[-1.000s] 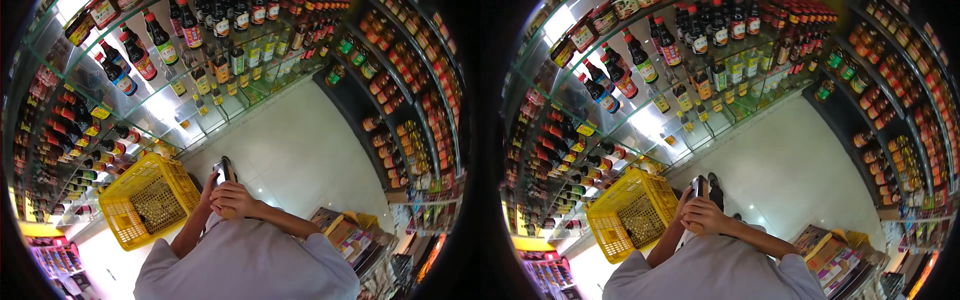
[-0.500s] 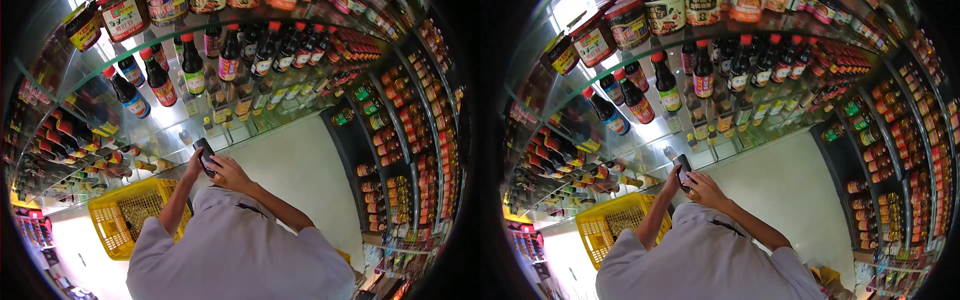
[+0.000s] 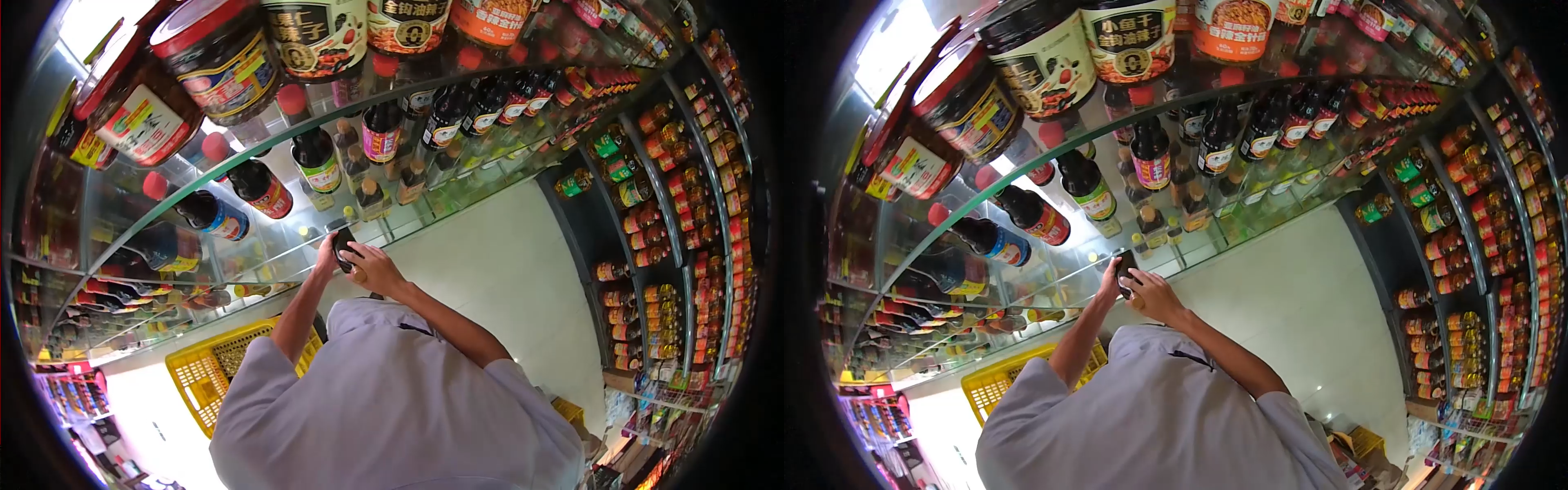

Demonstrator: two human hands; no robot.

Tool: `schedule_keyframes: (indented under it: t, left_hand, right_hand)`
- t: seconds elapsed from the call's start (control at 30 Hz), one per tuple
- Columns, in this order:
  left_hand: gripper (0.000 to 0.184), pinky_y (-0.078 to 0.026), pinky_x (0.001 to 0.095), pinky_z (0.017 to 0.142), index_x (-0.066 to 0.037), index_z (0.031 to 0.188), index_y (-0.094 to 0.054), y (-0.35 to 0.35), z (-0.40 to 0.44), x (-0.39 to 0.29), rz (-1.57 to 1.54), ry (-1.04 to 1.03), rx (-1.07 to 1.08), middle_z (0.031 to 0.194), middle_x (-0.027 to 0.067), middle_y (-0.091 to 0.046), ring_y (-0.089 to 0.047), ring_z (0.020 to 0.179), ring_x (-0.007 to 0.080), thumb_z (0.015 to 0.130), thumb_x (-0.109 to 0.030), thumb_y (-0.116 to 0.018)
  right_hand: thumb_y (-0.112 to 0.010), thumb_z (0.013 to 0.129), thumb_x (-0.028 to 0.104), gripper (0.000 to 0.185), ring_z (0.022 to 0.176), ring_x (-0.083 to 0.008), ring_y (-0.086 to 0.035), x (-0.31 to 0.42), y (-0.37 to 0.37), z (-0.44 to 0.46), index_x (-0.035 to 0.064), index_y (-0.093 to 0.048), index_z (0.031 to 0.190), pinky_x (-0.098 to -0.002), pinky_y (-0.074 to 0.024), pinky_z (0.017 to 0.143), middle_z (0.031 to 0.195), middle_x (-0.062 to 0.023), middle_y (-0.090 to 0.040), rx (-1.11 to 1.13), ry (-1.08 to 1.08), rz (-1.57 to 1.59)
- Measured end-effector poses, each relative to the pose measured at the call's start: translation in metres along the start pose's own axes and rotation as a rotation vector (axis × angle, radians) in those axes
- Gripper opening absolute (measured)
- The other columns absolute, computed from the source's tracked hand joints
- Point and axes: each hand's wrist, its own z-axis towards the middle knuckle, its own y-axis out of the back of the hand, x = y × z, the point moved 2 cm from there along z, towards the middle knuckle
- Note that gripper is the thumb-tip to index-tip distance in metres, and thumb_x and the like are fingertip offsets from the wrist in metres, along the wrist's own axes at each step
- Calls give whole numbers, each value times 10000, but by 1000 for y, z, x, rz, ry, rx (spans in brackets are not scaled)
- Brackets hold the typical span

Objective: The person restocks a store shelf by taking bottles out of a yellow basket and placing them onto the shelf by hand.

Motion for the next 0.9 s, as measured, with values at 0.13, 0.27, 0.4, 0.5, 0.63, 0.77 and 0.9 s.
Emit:
schedule_keyframes:
  t: [0.13, 0.27, 0.4, 0.5, 0.63, 0.77, 0.9]
  left_hand:
    - [346, -537, 339, 684, -40, 1062, -595, -5, 2, -6, 53, -60, -2, 907, 98, -658, -647, 769, 209, 935, -329, -453]
    - [337, -558, 330, 598, -63, 1063, -604, -11, -2, -12, 121, 28, -63, 893, 91, -661, -658, 706, 213, 939, -328, -437]
    - [354, -559, 331, 615, -75, 1044, -598, -18, -1, -12, 148, 57, -18, 898, 76, -660, -660, 732, 205, 937, -371, -435]
    - [360, -553, 335, 629, -74, 1046, -592, -24, 1, -9, 117, 34, -7, 904, 72, -657, -654, 754, 200, 928, -385, -455]
    - [363, -539, 344, 626, -71, 1072, -575, -17, 13, 3, 68, 8, 4, 925, 73, -652, -644, 761, 200, 921, -386, -476]
    - [373, -520, 333, 611, -120, 1109, -552, 3, 33, 18, 60, 58, 41, 911, 56, -637, -627, 741, 179, 893, -422, -513]
    - [423, -497, 323, 616, -231, 1219, -499, 17, 49, 33, 127, -13, -23, 895, 25, -612, -603, 705, 159, 876, -478, -526]
  right_hand:
    - [-679, 783, 257, 508, 1131, -372, -515, -8, -1, 3, 135, -530, 1253, -445, -410, 970, 1303, -184, -488, -11, 5, 16]
    - [-685, 784, 253, 511, 1139, -366, -515, -18, -5, 4, 134, -530, 1256, -436, -419, 969, 1305, -189, -486, -25, -20, 30]
    - [-691, 787, 245, 510, 1141, -364, -520, -22, -3, 3, 116, -531, 1254, -422, -432, 960, 1304, -188, -488, -8, -49, 46]
    - [-693, 789, 246, 510, 1136, -363, -524, -20, 5, 3, 105, -531, 1251, -416, -437, 952, 1305, -185, -487, 0, -53, 45]
    - [-693, 790, 251, 504, 1132, -359, -525, -19, 6, 0, 100, -532, 1243, -410, -441, 946, 1308, -183, -483, 0, -60, 26]
    - [-695, 788, 249, 503, 1132, -355, -522, -22, 2, 0, 100, -532, 1240, -409, -443, 942, 1308, -178, -481, 11, -31, 20]
    - [-694, 777, 210, 482, 1144, -356, -507, -20, 6, -1, 101, -545, 1223, -406, -434, 955, 1282, -191, -496, 31, -67, 67]
